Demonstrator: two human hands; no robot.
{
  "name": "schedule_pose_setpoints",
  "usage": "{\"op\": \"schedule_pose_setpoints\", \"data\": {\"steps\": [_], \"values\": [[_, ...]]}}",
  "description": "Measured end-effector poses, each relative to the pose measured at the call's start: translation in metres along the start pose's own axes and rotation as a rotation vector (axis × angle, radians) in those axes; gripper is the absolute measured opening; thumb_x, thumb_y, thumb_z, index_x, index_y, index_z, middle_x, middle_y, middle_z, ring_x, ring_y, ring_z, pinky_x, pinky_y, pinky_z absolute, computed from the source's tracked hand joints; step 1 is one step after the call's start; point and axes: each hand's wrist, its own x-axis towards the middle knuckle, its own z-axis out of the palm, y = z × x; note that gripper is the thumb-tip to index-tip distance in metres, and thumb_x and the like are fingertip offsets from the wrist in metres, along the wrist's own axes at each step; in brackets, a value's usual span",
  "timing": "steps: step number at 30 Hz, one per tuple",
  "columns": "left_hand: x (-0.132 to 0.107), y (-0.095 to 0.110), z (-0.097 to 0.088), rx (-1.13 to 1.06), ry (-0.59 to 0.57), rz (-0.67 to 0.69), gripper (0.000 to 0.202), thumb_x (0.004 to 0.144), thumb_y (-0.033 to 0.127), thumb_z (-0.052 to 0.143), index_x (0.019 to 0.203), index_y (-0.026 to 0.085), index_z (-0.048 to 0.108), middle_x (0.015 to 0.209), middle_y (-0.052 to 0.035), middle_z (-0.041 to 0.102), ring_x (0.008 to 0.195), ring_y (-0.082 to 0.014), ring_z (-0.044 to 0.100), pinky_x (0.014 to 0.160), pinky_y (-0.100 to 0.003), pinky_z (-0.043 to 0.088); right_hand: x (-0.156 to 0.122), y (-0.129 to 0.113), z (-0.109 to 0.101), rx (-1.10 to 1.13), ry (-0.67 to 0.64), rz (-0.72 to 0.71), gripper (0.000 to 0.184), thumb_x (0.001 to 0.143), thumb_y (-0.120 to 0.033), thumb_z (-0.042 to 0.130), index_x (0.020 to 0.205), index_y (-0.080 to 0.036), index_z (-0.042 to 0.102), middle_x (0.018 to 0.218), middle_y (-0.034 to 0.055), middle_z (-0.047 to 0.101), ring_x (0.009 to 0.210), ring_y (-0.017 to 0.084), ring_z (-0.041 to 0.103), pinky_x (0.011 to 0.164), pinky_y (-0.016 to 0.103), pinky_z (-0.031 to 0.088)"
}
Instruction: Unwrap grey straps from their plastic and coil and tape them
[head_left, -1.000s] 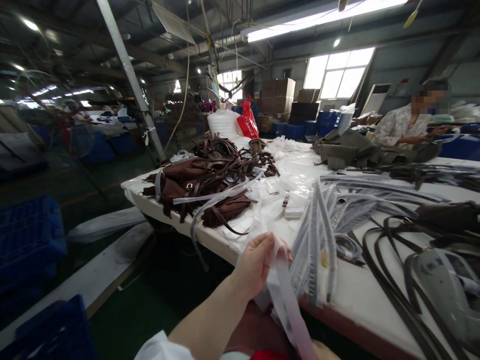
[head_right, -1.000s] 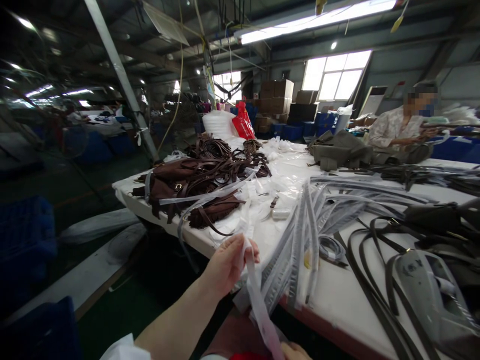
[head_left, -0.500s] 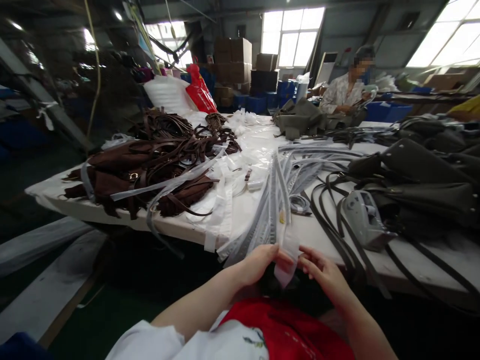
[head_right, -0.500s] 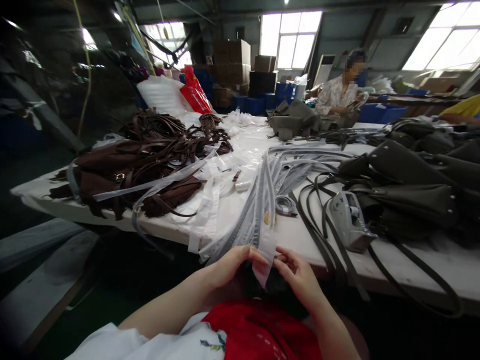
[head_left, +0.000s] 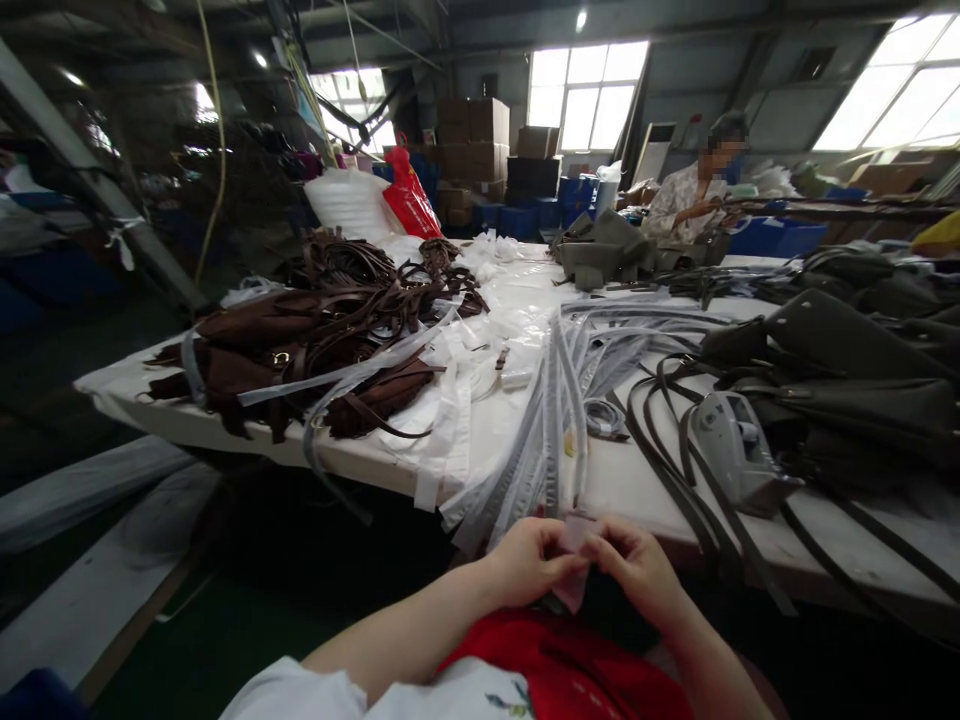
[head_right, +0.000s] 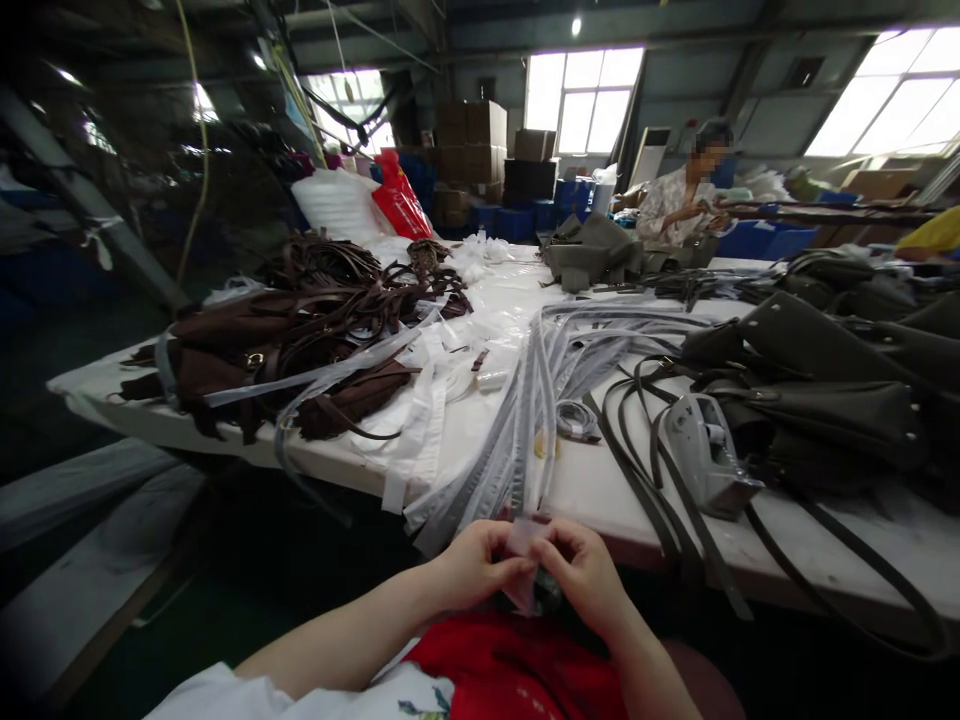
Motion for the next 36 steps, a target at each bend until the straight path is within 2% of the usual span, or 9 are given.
{"op": "schedule_pose_setpoints", "data": {"steps": [6, 11, 15, 18, 20, 24, 28, 34, 36], "values": [[-0.010, -0.008, -0.009, -0.016, 0.055, -0.022, 0.040, 0.074, 0.054, 0.073, 0.072, 0.016, 0.062, 0.069, -0.0030, 0.067, 0.067, -0.0167, 0.061, 0.064, -0.027, 0.048, 0.073, 0.050, -0.031, -0.707, 0.404, 0.040, 0.038, 0.088, -0.033, 0.052, 0.116, -0.011, 0.064, 0.119, 0.0181, 0.062, 0.110, 0.031, 0.060, 0.096, 0.044, 0.048], [-0.015, -0.005, -0.015, -0.058, 0.075, 0.027, 0.036, 0.074, 0.050, 0.073, 0.072, 0.015, 0.062, 0.070, -0.0035, 0.067, 0.066, -0.0160, 0.061, 0.063, -0.027, 0.048, 0.114, 0.063, -0.016, -0.836, 0.320, -0.064, 0.049, 0.080, -0.033, 0.066, 0.125, -0.016, 0.065, 0.143, 0.0170, 0.048, 0.135, 0.036, 0.041, 0.113, 0.050, 0.034], [-0.015, -0.002, -0.016, -0.094, 0.096, 0.015, 0.041, 0.072, 0.054, 0.074, 0.070, 0.015, 0.060, 0.068, -0.0035, 0.066, 0.064, -0.0169, 0.061, 0.061, -0.028, 0.047, 0.124, 0.053, 0.022, -0.911, 0.097, -0.250, 0.049, 0.082, -0.037, 0.067, 0.127, -0.020, 0.065, 0.143, 0.0143, 0.052, 0.134, 0.035, 0.042, 0.113, 0.053, 0.032], [-0.015, -0.002, -0.017, -0.103, 0.086, 0.010, 0.046, 0.071, 0.059, 0.073, 0.071, 0.016, 0.059, 0.068, -0.0038, 0.066, 0.065, -0.0182, 0.063, 0.061, -0.029, 0.048, 0.127, 0.049, 0.034, -0.913, 0.015, -0.306, 0.047, 0.080, -0.027, 0.066, 0.127, -0.020, 0.064, 0.134, 0.0093, 0.061, 0.125, 0.027, 0.053, 0.111, 0.041, 0.037], [-0.014, -0.004, -0.018, -0.111, 0.090, 0.010, 0.049, 0.070, 0.062, 0.073, 0.071, 0.016, 0.058, 0.068, -0.0035, 0.066, 0.065, -0.0182, 0.063, 0.061, -0.029, 0.049, 0.129, 0.050, 0.029, -0.923, 0.068, -0.286, 0.039, 0.085, -0.021, 0.057, 0.123, -0.016, 0.065, 0.131, 0.0104, 0.063, 0.122, 0.024, 0.055, 0.110, 0.036, 0.039], [-0.011, -0.010, -0.017, -0.144, 0.102, -0.015, 0.054, 0.064, 0.067, 0.075, 0.071, 0.016, 0.058, 0.067, -0.0028, 0.066, 0.065, -0.0172, 0.062, 0.063, -0.029, 0.049, 0.128, 0.059, 0.005, -1.019, 0.269, -0.154, 0.042, 0.089, -0.023, 0.053, 0.126, -0.006, 0.062, 0.142, 0.0237, 0.050, 0.135, 0.036, 0.041, 0.114, 0.051, 0.029], [-0.008, -0.007, -0.014, -0.212, 0.081, -0.043, 0.057, 0.061, 0.068, 0.076, 0.070, 0.016, 0.057, 0.066, -0.0016, 0.064, 0.064, -0.0164, 0.061, 0.063, -0.030, 0.049, 0.122, 0.063, -0.010, -1.183, 0.248, -0.065, 0.043, 0.089, -0.029, 0.059, 0.129, -0.015, 0.064, 0.151, 0.0186, 0.043, 0.143, 0.036, 0.029, 0.115, 0.052, 0.024], [-0.007, 0.000, -0.022, -0.149, 0.124, 0.020, 0.041, 0.070, 0.054, 0.073, 0.070, 0.015, 0.060, 0.065, -0.0002, 0.063, 0.062, -0.0139, 0.058, 0.062, -0.027, 0.045, 0.105, 0.023, -0.020, -0.895, 0.303, -0.104, 0.034, 0.092, -0.027, 0.048, 0.109, -0.009, 0.071, 0.127, 0.0217, 0.062, 0.119, 0.033, 0.057, 0.103, 0.045, 0.043], [-0.006, -0.002, -0.027, -0.101, 0.170, 0.018, 0.034, 0.073, 0.047, 0.071, 0.071, 0.015, 0.062, 0.067, -0.0014, 0.064, 0.063, -0.0143, 0.057, 0.062, -0.027, 0.044, 0.092, 0.003, -0.018, -0.655, 0.188, -0.118, 0.040, 0.096, -0.036, 0.042, 0.113, -0.012, 0.069, 0.110, 0.0156, 0.069, 0.096, 0.026, 0.066, 0.087, 0.036, 0.052]]}}
